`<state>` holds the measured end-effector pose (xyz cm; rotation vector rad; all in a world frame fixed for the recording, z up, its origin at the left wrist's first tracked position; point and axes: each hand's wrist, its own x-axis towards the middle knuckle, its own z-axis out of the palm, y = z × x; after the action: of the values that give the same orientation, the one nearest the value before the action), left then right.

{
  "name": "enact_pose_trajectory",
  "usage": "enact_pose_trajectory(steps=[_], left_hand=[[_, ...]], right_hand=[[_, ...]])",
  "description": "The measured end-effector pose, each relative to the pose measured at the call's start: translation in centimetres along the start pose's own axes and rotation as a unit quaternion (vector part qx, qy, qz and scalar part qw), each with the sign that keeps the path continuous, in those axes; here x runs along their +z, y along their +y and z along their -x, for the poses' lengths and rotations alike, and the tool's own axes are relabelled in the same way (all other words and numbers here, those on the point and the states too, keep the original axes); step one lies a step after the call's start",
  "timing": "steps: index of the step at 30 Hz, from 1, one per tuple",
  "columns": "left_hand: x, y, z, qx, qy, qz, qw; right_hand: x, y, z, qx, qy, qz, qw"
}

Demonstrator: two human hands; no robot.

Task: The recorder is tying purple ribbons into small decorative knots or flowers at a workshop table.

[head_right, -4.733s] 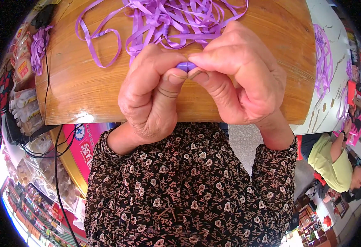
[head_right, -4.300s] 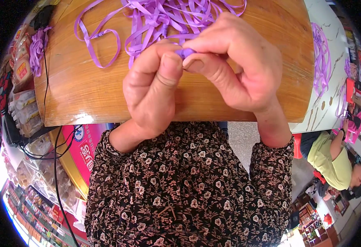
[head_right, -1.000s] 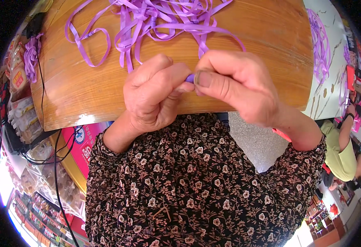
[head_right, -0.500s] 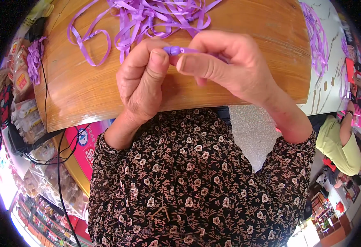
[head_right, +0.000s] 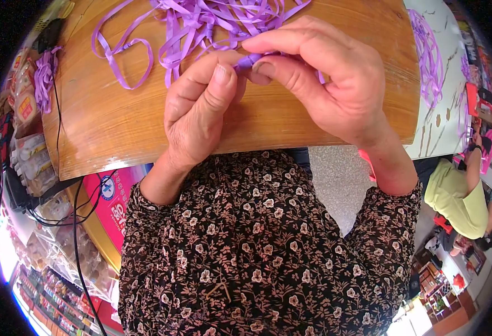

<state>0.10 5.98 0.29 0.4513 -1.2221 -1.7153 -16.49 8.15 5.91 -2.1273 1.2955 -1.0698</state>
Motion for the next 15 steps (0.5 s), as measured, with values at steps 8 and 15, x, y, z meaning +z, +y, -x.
enact_pose_trajectory(steps=[8, 15], left_hand=[[-1.1, 0.1, -0.3, -0.091, -0.065, -0.022, 0.994], [-0.2, -1.1, -0.5, 0.093, 0.024, -0.247, 0.964]], right_hand=[[-0.7, 0.9, 0.2, -0.049, -0.035, 0.041, 0.997], [-0.6, 1.4, 0.4, -0.053, -0.019, 0.064, 0.996]])
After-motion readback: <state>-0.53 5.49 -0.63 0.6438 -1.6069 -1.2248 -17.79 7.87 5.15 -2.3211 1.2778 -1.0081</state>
